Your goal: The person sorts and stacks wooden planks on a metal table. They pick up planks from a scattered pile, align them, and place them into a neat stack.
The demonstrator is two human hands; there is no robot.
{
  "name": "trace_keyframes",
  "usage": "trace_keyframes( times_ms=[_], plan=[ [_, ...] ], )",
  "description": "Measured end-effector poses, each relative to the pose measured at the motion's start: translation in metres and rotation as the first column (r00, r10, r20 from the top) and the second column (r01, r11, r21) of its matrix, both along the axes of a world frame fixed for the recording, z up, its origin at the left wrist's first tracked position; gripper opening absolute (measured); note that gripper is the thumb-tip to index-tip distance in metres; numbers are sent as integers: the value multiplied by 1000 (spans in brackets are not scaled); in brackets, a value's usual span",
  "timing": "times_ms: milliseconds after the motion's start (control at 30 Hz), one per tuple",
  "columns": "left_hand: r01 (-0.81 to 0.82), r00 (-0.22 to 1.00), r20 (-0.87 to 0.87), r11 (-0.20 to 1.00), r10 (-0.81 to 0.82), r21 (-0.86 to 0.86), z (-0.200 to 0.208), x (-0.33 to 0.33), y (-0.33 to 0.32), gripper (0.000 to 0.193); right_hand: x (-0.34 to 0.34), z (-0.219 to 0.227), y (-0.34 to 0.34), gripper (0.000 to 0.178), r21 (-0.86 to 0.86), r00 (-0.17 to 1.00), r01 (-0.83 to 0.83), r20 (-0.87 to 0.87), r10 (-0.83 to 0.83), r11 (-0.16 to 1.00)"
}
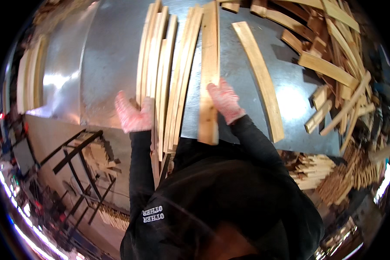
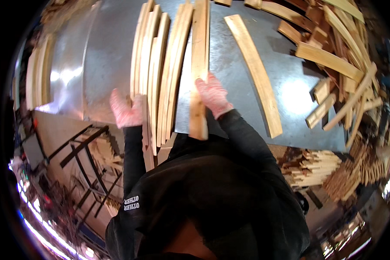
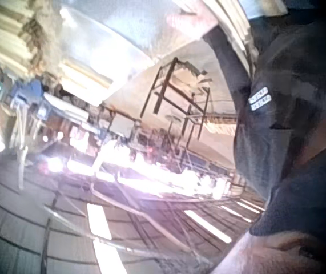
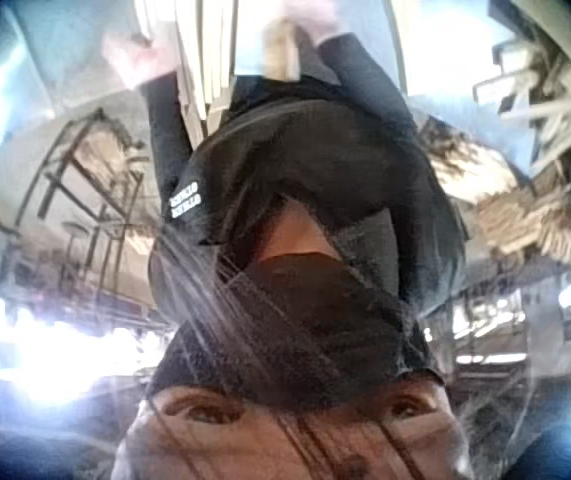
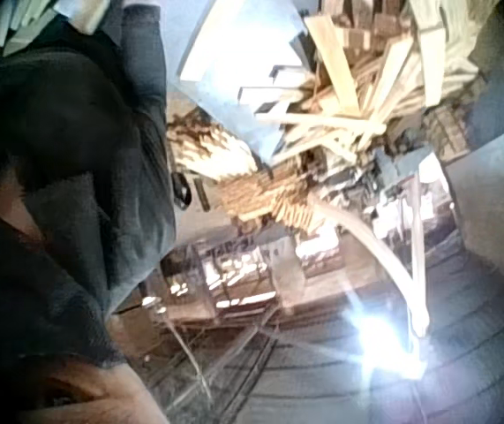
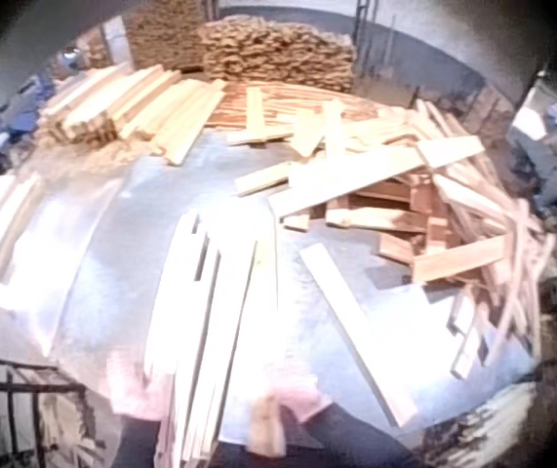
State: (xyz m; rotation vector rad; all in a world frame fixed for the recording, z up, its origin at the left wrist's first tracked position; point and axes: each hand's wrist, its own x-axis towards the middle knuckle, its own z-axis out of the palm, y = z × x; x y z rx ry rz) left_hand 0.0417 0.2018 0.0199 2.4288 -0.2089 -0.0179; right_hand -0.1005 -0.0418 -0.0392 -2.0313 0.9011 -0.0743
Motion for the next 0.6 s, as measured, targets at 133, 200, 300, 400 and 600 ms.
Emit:
trace_keyframes(
  times_ms=[133,200,300,400,600],
  plan=[
    [288,946,-40,891,-321,-351,74,-31,-40,64,-45,120,-72,56,-130,891,34,-444,-89,991],
    [491,825,-43,752,-564,-439,71,-46,-64,59,-93,108,-101,55,-281,892,51,-419,-170,958],
    [544,664,-211,656,-718,-523,69,-67,-104,60,-163,72,-135,56,172,978,182,-137,-160,968],
    [619,577,-259,622,-774,-479,75,-89,-131,59,-174,58,-157,70,-282,876,-224,-477,66,933],
    [730,666,-40,661,-745,-172,66,-108,-163,57,-143,49,-123,104,-431,870,-197,-490,-45,880]
  ],
)
